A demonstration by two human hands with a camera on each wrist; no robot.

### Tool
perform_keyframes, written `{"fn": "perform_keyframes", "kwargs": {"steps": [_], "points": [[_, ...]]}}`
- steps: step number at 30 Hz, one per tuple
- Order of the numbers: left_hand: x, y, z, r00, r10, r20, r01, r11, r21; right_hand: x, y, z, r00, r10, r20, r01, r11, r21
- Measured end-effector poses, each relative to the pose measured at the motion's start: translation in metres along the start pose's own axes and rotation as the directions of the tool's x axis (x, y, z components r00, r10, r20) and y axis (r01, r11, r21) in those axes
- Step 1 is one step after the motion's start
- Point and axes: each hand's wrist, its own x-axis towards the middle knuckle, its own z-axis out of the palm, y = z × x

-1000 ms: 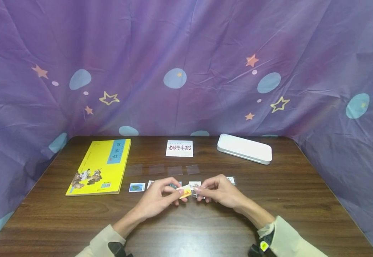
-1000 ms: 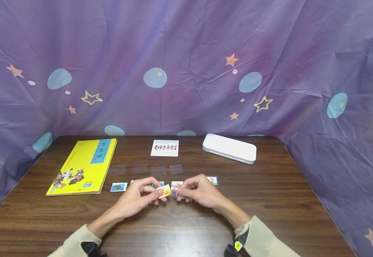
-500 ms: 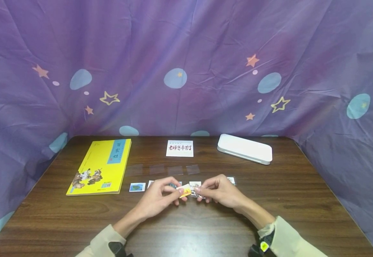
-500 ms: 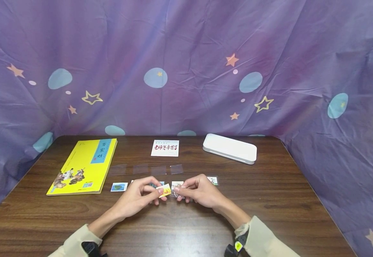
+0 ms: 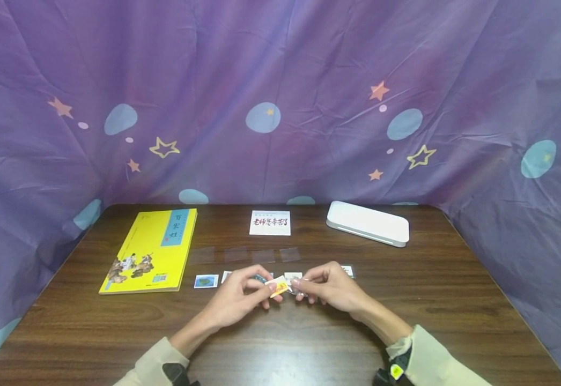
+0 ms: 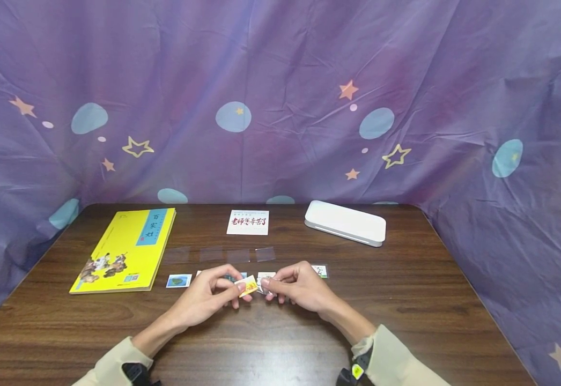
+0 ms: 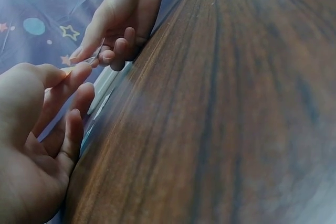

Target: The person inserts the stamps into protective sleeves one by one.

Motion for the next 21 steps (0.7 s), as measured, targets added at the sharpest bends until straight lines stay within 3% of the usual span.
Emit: {"fn": "perform_keyframes", "kwargs": {"steps": [21], "points": [[0.0002, -0.0014, -0.0012, 1.000, 0.006, 0.007, -0.006, 1.000, -0.002, 0.0003, 0.0009, 0.0010, 0.999, 0.028, -0.028, -0.028, 1.000, 0.008]]}}
